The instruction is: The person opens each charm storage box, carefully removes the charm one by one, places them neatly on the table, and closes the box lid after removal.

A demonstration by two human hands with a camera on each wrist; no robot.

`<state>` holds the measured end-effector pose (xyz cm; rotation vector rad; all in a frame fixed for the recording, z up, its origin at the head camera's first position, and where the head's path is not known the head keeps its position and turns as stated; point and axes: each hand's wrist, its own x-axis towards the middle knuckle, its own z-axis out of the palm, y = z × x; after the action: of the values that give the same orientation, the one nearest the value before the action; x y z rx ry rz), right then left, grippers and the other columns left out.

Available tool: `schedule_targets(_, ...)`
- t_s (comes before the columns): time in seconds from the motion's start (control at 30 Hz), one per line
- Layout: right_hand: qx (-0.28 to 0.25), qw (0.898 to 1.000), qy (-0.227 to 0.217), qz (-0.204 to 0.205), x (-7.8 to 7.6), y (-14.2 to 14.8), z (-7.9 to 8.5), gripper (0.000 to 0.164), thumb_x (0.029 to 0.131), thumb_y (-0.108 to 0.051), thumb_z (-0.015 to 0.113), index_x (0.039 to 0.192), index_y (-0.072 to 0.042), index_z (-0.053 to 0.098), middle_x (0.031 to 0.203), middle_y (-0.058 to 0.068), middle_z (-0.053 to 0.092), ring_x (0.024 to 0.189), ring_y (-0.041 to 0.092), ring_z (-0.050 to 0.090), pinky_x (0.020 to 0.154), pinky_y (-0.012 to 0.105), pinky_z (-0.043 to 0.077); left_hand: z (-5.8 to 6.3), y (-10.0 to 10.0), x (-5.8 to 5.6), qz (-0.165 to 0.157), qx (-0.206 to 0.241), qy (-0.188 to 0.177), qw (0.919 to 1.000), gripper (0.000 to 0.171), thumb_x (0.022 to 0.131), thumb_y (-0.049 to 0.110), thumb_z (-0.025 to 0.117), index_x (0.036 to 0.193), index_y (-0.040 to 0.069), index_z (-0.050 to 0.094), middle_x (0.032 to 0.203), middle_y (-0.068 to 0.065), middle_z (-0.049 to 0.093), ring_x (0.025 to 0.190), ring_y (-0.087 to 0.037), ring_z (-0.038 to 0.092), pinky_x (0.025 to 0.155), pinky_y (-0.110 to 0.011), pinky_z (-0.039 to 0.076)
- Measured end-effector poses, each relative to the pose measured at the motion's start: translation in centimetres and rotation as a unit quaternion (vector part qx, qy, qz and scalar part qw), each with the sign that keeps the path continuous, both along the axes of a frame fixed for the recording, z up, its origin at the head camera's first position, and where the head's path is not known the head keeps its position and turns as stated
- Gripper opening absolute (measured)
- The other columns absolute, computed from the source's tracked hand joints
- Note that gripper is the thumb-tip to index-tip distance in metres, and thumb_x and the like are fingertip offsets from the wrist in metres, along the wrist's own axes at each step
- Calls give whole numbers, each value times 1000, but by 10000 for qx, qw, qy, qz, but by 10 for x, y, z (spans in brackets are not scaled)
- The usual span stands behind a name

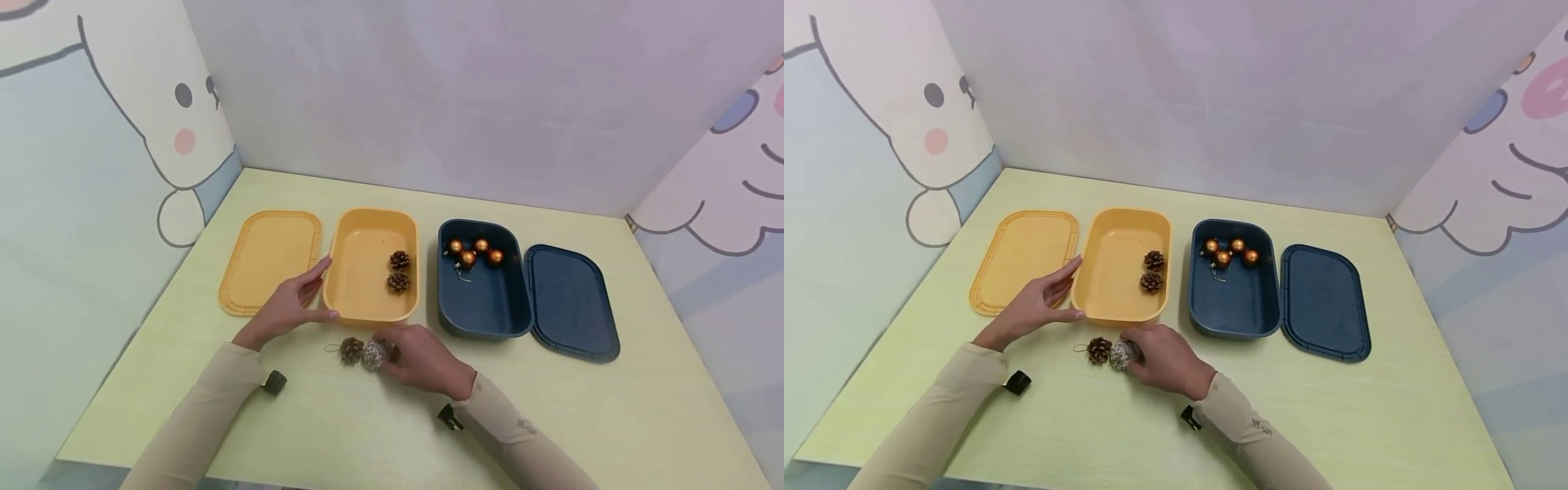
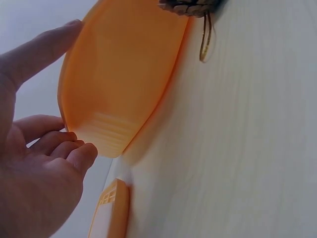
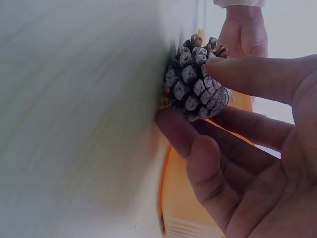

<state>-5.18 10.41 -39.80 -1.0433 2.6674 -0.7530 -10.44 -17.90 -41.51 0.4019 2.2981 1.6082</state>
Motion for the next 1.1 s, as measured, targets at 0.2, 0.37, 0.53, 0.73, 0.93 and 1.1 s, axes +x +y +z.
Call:
schedule_targets(0.2,-107,9999,-45,80,-1,4,5,33,82,-10,78,114,-14,70,104,-4,75,74,7,67,64,14,51,0,0,0,-1,-23,4,10000,106,80,27,86,162,18,21,169,10,14,155,-24,24,118,-27,30)
schedule_targets(0.37,13,9999,-118,76,-1,8,18,37,86,-16,79,121,-13,69,112,-1,75,76,9,69,65,15,52,0,1,-2,6,-43,9,10000,106,79,28,87,161,17,21,170,8,14,155,-25,24,118,-28,30)
schedule_targets(0.53,197,9998,18,85,-4,11,37,37,88,-18,77,122,-8,69,112,5,76,78,12,70,68,20,55,-2,1,-2,4,-113,67,9999,105,80,28,86,161,16,21,170,5,14,155,-28,25,119,-31,30)
schedule_targets(0.73,85,9999,-28,94,-18,10,54,36,87,-16,79,119,-4,70,109,8,76,82,14,71,72,22,57,-2,1,-1,31,-146,58,9999,105,80,29,86,161,17,21,170,5,15,155,-28,25,119,-33,30)
schedule_targets(0.93,-223,9991,-348,-118,-44,5,62,30,88,-16,78,116,-8,71,104,8,76,84,12,71,72,24,59,-3,1,-1,98,-142,-47,9998,106,79,30,87,161,19,22,169,9,16,155,-25,25,118,-30,30)
schedule_targets(1.1,-493,9957,-629,-473,-67,-2,71,27,88,-19,78,112,-8,72,94,3,75,81,9,67,74,29,59,-3,0,-2,124,-212,-29,9997,105,79,30,87,161,22,22,169,9,16,155,-25,25,119,-31,30)
